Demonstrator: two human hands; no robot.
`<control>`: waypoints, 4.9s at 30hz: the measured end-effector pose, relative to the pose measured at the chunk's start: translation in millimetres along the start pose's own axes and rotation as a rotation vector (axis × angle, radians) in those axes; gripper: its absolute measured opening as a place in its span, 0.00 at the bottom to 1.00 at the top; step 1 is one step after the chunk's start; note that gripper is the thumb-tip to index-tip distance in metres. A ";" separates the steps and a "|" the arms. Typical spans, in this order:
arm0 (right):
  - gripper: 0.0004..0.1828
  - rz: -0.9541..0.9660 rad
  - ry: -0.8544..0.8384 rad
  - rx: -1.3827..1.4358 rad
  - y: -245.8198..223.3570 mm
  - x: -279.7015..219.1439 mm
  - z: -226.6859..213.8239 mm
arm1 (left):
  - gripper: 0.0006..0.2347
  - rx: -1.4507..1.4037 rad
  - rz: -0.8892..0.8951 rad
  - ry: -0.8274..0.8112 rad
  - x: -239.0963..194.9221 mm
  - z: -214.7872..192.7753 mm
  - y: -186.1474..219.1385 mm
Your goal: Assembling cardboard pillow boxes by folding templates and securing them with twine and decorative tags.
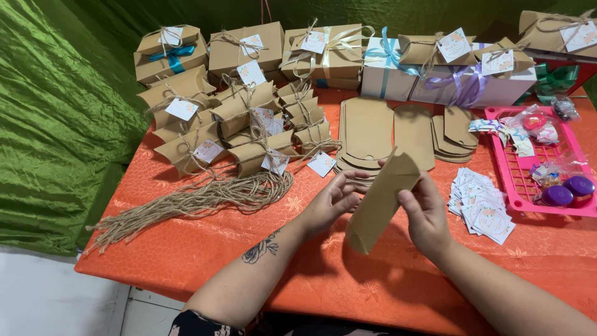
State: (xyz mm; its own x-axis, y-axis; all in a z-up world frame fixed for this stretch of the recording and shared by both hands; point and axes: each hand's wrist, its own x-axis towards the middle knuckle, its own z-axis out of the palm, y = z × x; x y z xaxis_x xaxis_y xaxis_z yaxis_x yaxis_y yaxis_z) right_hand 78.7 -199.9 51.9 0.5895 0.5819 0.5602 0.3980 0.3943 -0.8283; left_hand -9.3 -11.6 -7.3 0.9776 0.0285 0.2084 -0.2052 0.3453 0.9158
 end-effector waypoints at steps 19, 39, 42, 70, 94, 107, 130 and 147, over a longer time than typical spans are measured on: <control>0.16 0.325 0.199 0.368 48.1 12.3 10.5 | 0.28 0.259 -0.142 0.033 -1.0 -0.6 -0.3; 0.19 0.386 0.273 0.086 60.1 3.6 27.7 | 0.37 1.112 0.058 0.034 -7.5 -16.4 52.8; 0.17 0.410 0.310 0.096 57.0 4.8 31.0 | 0.35 1.134 0.073 0.038 -6.9 -17.2 48.6; 0.23 0.954 0.329 0.165 104.2 -0.6 -5.5 | 0.50 0.004 0.255 0.075 -12.6 16.2 60.3; 0.14 0.578 0.039 -1.388 -6.0 104.9 -171.1 | 0.49 0.772 0.100 0.244 -6.4 -12.2 35.2; 0.22 0.982 -0.075 -1.419 150.4 6.3 -417.4 | 0.46 0.872 0.133 0.160 -4.6 -12.7 33.9; 0.18 -0.063 -0.587 -0.834 -133.8 89.5 15.2 | 0.40 1.073 0.365 0.154 -10.3 5.1 46.7; 0.36 0.024 -0.288 -0.682 -69.1 37.4 34.1 | 0.34 1.076 0.263 0.262 -9.8 6.6 43.2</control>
State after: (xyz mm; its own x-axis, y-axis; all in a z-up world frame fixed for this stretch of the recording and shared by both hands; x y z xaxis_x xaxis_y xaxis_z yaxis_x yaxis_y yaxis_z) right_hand 49.3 -181.1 130.1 0.4333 0.7854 0.4420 0.7906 -0.0959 -0.6047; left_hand -28.0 -3.2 32.5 0.8520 0.2194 0.4754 -0.2149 -0.6814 0.6996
